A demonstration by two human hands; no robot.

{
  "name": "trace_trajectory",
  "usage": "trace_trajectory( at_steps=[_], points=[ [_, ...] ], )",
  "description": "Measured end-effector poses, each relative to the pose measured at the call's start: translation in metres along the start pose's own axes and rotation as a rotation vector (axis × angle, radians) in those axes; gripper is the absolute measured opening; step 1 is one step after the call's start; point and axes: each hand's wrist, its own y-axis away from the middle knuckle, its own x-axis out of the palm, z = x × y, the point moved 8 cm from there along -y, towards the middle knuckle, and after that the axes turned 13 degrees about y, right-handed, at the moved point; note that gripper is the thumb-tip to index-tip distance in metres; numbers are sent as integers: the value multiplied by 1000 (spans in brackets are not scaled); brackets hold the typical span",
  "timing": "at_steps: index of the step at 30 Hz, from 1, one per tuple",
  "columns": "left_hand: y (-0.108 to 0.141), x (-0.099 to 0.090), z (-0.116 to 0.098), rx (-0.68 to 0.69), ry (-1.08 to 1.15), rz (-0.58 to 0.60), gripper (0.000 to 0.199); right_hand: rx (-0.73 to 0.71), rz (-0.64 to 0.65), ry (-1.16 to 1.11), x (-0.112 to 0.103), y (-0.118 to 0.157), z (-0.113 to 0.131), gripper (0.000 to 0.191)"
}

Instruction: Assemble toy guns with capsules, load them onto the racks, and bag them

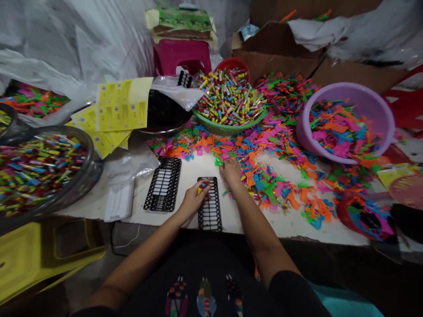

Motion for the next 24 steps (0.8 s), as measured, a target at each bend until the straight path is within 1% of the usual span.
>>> trace_trajectory(
  at_steps=[2,4,6,7,8,10,11,12,13,16,18,19,21,24],
  points=[
    [0,-14,-3,-45,105,-72,41,-79,-52,-59,-4,6,5,23],
    [-1,-26,-4,-84,202,-135,44,-160,-167,-170,-21,21,4,20],
    [-4,-28,-5,-97,283,-156,47,-222,-285,-304,-43,43,1,18],
    [-6,-25,-6,-86,310,-149,47,-260,-307,-371,-53,53,1,16],
    [-7,-20,-8,-65,324,-132,47,-306,-293,-440,-61,63,3,15],
    [-10,-7,-14,-14,291,-66,46,-370,-184,-605,-71,77,8,13],
    [-10,0,-18,7,244,-30,43,-359,-126,-709,-74,80,8,12],
    [-9,5,-20,20,189,0,40,-310,-84,-823,-76,82,4,11],
    [-8,10,-22,25,137,22,38,-230,-61,-938,-76,82,-2,11],
    [1,18,-24,-5,68,68,33,59,-75,-1225,-66,79,-20,16],
    [8,25,-23,-42,98,95,34,203,-126,-1381,-55,80,-21,21],
    [11,28,-23,-55,124,96,34,248,-155,-1445,-50,81,-18,22],
    [16,33,-23,-66,173,78,34,281,-185,-1502,-42,85,-7,21],
    [19,36,-22,-70,167,96,36,270,-183,-1419,-43,91,5,25]
  ],
)
